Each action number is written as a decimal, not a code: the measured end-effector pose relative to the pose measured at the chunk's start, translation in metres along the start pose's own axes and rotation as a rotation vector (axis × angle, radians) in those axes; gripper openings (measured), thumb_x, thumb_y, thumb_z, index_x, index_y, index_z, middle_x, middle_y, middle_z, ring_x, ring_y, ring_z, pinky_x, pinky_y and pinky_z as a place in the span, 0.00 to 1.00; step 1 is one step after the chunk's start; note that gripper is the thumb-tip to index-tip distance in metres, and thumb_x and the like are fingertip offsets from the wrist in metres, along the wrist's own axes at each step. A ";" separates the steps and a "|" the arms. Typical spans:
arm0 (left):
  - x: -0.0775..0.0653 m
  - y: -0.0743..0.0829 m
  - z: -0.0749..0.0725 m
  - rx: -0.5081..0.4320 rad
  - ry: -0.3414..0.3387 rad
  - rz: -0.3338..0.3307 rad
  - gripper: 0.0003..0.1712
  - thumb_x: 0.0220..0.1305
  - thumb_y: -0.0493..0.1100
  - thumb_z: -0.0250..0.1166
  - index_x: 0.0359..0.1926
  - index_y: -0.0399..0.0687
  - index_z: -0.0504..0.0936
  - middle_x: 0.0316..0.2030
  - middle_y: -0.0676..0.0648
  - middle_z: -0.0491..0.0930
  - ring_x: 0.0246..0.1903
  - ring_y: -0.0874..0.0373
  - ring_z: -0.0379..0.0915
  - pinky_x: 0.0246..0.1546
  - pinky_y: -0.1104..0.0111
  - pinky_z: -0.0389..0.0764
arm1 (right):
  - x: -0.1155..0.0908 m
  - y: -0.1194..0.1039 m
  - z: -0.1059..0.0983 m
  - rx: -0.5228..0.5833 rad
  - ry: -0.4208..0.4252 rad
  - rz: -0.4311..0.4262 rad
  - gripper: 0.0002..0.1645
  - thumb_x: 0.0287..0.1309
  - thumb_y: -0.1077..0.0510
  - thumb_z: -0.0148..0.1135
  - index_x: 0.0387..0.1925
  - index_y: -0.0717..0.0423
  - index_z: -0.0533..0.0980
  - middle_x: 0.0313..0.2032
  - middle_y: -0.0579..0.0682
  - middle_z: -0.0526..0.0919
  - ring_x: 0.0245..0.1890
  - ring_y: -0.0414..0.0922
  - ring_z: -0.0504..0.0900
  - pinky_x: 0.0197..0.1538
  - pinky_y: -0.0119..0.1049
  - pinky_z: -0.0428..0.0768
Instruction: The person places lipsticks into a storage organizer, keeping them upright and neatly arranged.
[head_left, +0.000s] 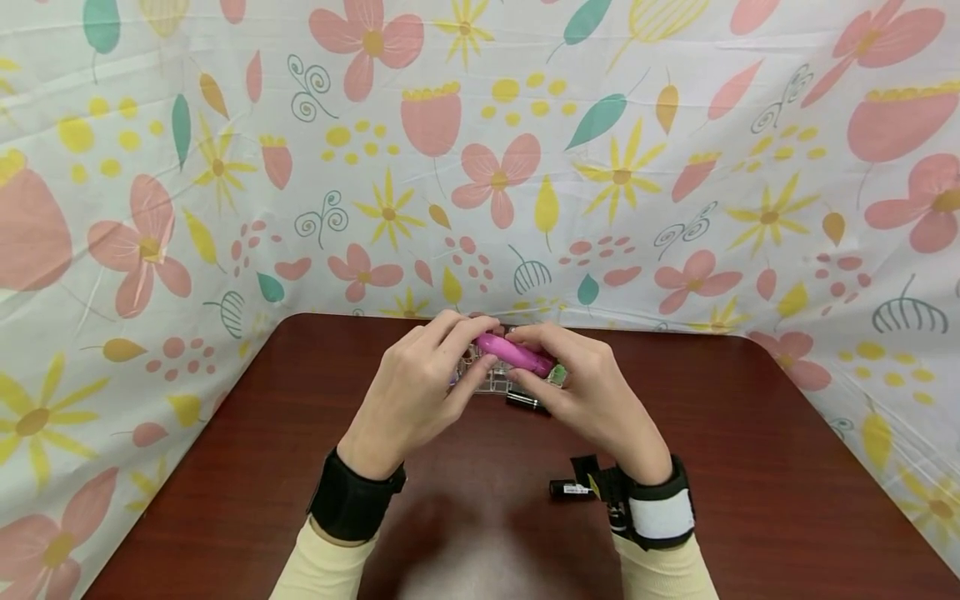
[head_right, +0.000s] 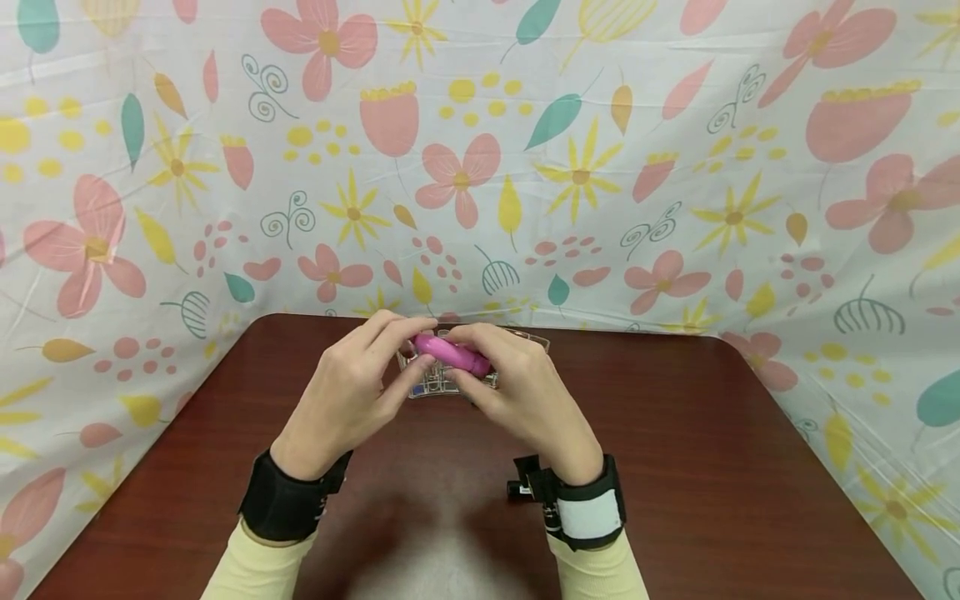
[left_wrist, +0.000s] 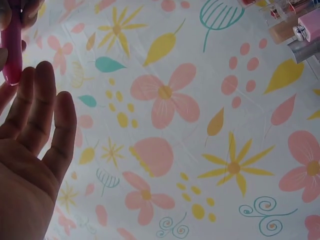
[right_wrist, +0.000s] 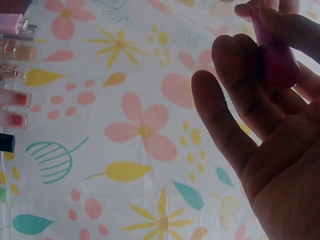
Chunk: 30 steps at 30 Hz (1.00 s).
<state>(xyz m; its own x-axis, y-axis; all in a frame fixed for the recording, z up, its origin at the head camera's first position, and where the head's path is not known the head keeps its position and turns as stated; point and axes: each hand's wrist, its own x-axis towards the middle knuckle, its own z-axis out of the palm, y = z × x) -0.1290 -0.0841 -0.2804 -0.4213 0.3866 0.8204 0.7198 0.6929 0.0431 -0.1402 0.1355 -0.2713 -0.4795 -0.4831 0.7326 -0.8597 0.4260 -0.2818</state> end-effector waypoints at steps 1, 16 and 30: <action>0.000 0.000 0.000 -0.003 0.007 0.001 0.19 0.71 0.47 0.66 0.59 0.48 0.81 0.44 0.51 0.81 0.32 0.59 0.75 0.36 0.69 0.78 | 0.000 0.000 0.001 -0.001 -0.002 0.000 0.22 0.52 0.63 0.77 0.50 0.55 0.80 0.37 0.44 0.85 0.34 0.34 0.76 0.38 0.24 0.74; -0.002 0.009 0.019 0.049 -0.084 0.057 0.48 0.59 0.44 0.73 0.77 0.51 0.62 0.72 0.45 0.67 0.62 0.54 0.74 0.57 0.61 0.80 | 0.003 -0.002 0.019 0.076 0.055 0.199 0.38 0.57 0.64 0.73 0.67 0.55 0.69 0.38 0.51 0.84 0.29 0.40 0.89 0.30 0.31 0.82; -0.003 -0.001 0.023 0.042 -0.071 0.027 0.49 0.61 0.43 0.73 0.78 0.47 0.57 0.71 0.46 0.71 0.64 0.50 0.73 0.64 0.62 0.77 | 0.004 -0.001 0.024 0.379 -0.016 0.302 0.37 0.68 0.66 0.62 0.74 0.48 0.62 0.56 0.61 0.81 0.40 0.53 0.91 0.34 0.37 0.88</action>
<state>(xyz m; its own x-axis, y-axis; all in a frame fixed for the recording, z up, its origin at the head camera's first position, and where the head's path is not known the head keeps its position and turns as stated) -0.1413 -0.0718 -0.2962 -0.4407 0.4467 0.7786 0.7085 0.7057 -0.0039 -0.1454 0.1144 -0.2827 -0.7175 -0.3936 0.5747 -0.6840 0.2420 -0.6881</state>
